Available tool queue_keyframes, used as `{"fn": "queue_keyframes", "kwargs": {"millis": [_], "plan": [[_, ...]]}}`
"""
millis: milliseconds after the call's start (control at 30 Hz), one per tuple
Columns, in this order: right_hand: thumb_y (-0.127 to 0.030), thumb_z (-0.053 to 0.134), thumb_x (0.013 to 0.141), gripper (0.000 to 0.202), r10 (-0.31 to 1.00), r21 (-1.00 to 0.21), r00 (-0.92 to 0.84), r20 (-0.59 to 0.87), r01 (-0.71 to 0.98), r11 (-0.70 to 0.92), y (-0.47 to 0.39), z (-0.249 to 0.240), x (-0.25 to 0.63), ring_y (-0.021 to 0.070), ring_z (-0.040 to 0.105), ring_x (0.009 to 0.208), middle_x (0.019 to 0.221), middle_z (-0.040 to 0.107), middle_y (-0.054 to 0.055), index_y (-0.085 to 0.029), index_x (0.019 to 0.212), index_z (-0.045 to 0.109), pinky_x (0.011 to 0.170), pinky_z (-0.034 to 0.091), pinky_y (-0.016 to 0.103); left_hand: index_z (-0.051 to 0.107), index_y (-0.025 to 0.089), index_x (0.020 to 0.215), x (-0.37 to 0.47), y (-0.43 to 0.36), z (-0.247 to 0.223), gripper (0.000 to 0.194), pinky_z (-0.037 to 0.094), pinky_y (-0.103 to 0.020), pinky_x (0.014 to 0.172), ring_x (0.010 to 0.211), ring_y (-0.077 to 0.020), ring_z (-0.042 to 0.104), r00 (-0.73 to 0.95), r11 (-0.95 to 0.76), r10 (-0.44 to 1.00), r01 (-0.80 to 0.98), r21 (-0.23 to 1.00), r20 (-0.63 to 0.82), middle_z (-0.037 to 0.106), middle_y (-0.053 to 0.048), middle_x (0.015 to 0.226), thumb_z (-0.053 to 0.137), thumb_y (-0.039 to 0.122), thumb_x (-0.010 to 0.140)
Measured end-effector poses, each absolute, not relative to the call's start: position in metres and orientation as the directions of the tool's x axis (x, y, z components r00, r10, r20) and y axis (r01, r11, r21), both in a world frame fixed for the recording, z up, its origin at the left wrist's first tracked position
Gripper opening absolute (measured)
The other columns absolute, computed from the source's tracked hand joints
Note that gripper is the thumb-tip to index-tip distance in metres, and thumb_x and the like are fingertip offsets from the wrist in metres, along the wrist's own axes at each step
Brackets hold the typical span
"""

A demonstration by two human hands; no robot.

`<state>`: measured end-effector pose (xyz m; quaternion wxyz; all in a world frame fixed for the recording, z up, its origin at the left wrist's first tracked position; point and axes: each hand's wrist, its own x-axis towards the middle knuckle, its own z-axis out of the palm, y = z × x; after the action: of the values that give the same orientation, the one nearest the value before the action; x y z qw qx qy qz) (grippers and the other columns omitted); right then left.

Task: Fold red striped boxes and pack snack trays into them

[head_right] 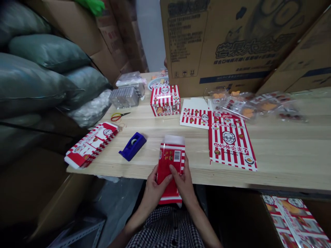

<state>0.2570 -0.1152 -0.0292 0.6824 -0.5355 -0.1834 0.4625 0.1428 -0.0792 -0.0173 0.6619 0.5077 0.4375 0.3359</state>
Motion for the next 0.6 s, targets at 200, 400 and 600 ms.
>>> {"fn": "queue_keyframes", "kwargs": {"millis": [200,400,600], "plan": [[-0.046,0.080,0.077,0.071,0.843,-0.828,0.433,-0.319,-0.561,-0.025,-0.119,-0.026,0.263,0.0296,0.064,0.121,0.136,0.064,0.005,-0.032,0.140,0.049,0.097,0.057,0.046,0.060,0.019,0.121,0.135,-0.069,-0.019,0.055,0.057,-0.041,0.092,0.103,-0.0282,0.071,0.429,0.372,0.856,-0.124,0.920,-0.289,0.073,-0.012,0.117,0.084,0.032,0.073],[-0.045,0.087,0.068,0.056,0.867,-0.797,0.349,-0.355,-0.598,-0.086,-0.125,-0.033,0.277,0.0323,0.073,0.099,0.107,0.078,0.006,-0.025,0.114,0.065,0.083,0.061,0.049,0.058,0.021,0.123,0.129,-0.066,-0.018,0.043,0.055,-0.037,0.092,0.108,-0.0253,0.069,0.455,0.358,0.854,-0.160,0.920,-0.253,0.069,-0.012,0.126,0.072,0.039,0.086],[-0.040,0.084,0.075,0.046,0.904,-0.793,0.275,-0.327,-0.600,-0.104,-0.138,-0.037,0.274,0.0297,0.074,0.097,0.111,0.077,0.006,-0.025,0.114,0.066,0.090,0.057,0.049,0.056,0.023,0.134,0.127,-0.050,-0.008,0.048,0.050,-0.038,0.101,0.117,-0.0247,0.065,0.511,0.359,0.841,-0.275,0.892,-0.180,0.065,-0.012,0.133,0.068,0.038,0.090]]}}
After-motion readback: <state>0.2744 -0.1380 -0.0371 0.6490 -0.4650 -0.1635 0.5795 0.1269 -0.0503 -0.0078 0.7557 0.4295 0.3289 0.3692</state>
